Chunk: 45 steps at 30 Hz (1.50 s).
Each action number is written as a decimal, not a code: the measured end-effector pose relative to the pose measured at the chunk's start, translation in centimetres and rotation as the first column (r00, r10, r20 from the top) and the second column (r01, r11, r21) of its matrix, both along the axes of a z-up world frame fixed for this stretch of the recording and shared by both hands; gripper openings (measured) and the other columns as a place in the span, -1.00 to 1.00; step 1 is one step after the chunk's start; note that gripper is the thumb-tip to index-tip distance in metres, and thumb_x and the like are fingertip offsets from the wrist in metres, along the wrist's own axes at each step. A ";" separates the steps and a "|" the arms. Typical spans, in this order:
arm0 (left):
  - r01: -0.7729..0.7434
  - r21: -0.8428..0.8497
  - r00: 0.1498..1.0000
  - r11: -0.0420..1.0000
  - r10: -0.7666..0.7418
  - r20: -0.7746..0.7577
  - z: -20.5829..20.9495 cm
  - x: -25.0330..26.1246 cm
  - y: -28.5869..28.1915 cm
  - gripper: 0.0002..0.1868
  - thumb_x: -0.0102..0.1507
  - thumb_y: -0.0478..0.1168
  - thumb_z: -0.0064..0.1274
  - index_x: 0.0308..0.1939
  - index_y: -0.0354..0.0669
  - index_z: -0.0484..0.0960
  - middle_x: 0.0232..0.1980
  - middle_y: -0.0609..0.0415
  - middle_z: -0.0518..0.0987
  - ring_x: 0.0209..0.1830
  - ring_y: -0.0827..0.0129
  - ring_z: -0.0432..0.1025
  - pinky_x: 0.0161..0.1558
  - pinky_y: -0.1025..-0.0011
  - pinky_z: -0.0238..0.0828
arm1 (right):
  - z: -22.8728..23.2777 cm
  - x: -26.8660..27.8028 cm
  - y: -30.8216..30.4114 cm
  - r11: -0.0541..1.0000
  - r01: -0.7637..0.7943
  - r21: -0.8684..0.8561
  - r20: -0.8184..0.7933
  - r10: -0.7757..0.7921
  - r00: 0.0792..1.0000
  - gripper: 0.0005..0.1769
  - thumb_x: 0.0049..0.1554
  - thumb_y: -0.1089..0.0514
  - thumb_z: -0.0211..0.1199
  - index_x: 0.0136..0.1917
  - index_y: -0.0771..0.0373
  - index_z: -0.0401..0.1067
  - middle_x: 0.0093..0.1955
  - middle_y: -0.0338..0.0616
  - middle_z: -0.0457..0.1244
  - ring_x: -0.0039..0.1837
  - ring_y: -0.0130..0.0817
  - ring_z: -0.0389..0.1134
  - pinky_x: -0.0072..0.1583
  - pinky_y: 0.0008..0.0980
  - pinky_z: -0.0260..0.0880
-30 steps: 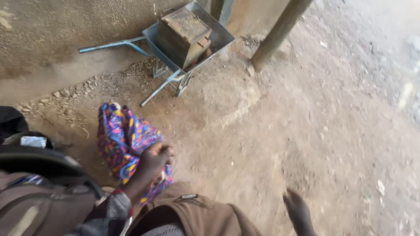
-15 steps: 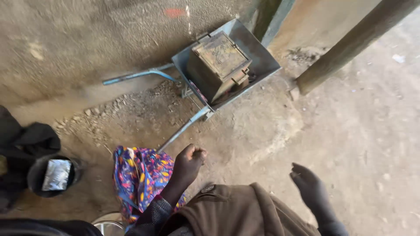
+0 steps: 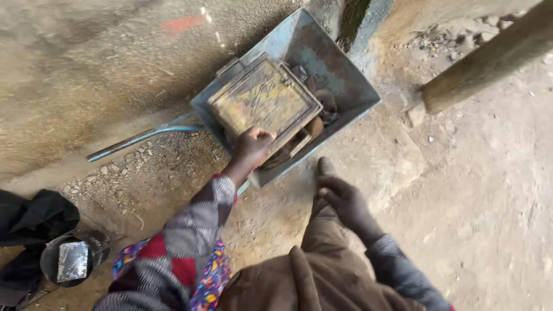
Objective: The person retrieves a small metal piece from a toolbox and moves to a workbench. They use a hammer to strike the metal piece on a wooden block, then switch to pliers to bend and shape the metal while continuing to hammer it.
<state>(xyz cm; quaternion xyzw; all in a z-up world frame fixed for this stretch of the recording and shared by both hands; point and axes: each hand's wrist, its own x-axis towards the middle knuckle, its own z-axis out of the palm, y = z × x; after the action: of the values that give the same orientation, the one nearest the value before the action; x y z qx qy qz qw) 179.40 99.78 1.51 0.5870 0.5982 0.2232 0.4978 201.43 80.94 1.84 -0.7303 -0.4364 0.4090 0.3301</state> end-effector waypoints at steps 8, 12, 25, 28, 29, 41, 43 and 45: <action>0.001 -0.073 0.886 0.997 -0.034 -0.463 -1.9 11.6 15.6 -0.19 0.30 0.35 -0.24 -0.15 -0.42 0.70 -0.05 -0.39 0.65 0.19 -0.26 0.48 0.25 -0.12 0.33 | 0.8 9.7 14.0 0.983 -0.185 -0.018 -0.324 0.169 0.931 -0.67 0.14 0.22 0.35 0.19 0.26 0.58 -0.13 0.12 0.47 -0.05 -0.02 0.57 0.16 -0.04 0.52; -0.026 -0.150 0.853 0.988 -0.056 -0.518 -6.1 12.9 19.5 -0.24 0.34 0.32 -0.28 -0.20 -0.33 0.74 -0.12 -0.24 0.71 0.17 -0.16 0.52 0.22 -0.02 0.37 | -1.1 15.9 16.2 0.959 -0.254 -0.123 -0.139 0.237 0.962 -0.66 0.12 0.16 0.40 0.19 0.13 0.59 0.01 0.05 0.47 0.12 0.04 0.53 0.09 0.01 0.56; -0.615 0.092 0.787 0.783 0.617 -0.001 3.0 -0.8 2.7 -0.73 0.31 -0.11 -0.17 -0.46 -0.10 0.34 -0.45 0.10 0.29 -0.35 0.36 0.19 -0.25 0.26 0.16 | -2.2 9.8 24.6 0.900 -0.340 -0.274 -0.158 0.306 0.939 -0.59 0.14 0.03 0.33 0.26 0.08 0.53 0.10 -0.11 0.47 0.16 -0.18 0.49 0.20 -0.21 0.50; -0.876 0.133 0.474 0.463 0.877 0.071 4.7 -3.0 -0.5 -0.95 0.23 -0.26 -0.19 -0.35 -0.06 0.29 -0.32 0.19 0.24 -0.26 0.39 0.15 -0.19 0.30 0.10 | -4.4 6.6 24.8 0.844 -0.491 -0.215 -0.180 0.460 0.869 -0.59 0.13 0.14 0.31 0.26 0.14 0.51 0.11 -0.15 0.47 0.09 -0.35 0.53 0.12 -0.40 0.53; -0.949 0.147 0.302 0.279 0.938 0.172 4.9 -3.5 -1.0 -0.83 0.16 -0.29 -0.18 -0.20 -0.09 0.46 -0.21 0.15 0.43 -0.16 0.39 0.32 -0.07 0.39 0.28 | -5.3 5.6 24.9 0.794 -0.566 -0.220 -0.093 0.561 0.823 -0.59 0.12 0.10 0.32 0.26 0.10 0.51 0.13 -0.14 0.47 0.11 -0.30 0.52 0.09 -0.33 0.52; -0.781 0.246 0.583 0.575 0.811 -0.047 9.3 -1.8 1.4 -0.69 0.26 -0.33 0.10 0.06 -0.34 0.47 -0.30 -0.15 0.54 -0.45 0.20 0.44 -0.38 0.23 0.49 | -11.7 -1.6 27.0 0.534 -0.829 -0.163 0.574 0.735 0.360 -0.85 0.06 0.02 0.27 -0.12 -0.04 0.61 -0.21 -0.15 0.41 -0.09 -0.03 0.48 -0.03 -0.08 0.50; -0.779 0.276 0.574 0.563 0.818 -0.048 7.7 -2.2 0.4 -0.67 0.24 -0.31 0.13 0.06 -0.31 0.49 -0.32 -0.15 0.51 -0.44 0.20 0.42 -0.40 0.26 0.43 | -10.4 -4.7 27.6 0.544 -0.806 -0.231 0.544 0.759 0.357 -0.81 0.08 -0.01 0.25 -0.13 0.05 0.61 -0.22 -0.09 0.42 -0.10 0.01 0.49 -0.04 -0.03 0.51; -0.773 0.306 0.571 0.556 0.819 -0.047 7.3 -2.3 0.2 -0.66 0.23 -0.29 0.16 0.06 -0.28 0.51 -0.33 -0.14 0.48 -0.44 0.20 0.41 -0.43 0.29 0.38 | -12.6 -7.0 28.1 0.556 -0.776 -0.299 0.514 0.779 0.360 -0.75 0.11 -0.04 0.23 -0.14 0.13 0.61 -0.23 -0.02 0.43 -0.10 0.05 0.50 -0.04 0.03 0.52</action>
<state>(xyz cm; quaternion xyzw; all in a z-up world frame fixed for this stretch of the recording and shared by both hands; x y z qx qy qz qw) 177.08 100.01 8.79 0.3271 0.8089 0.4431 0.2058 194.47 109.01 -10.73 -0.5252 -0.8064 0.2654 -0.0589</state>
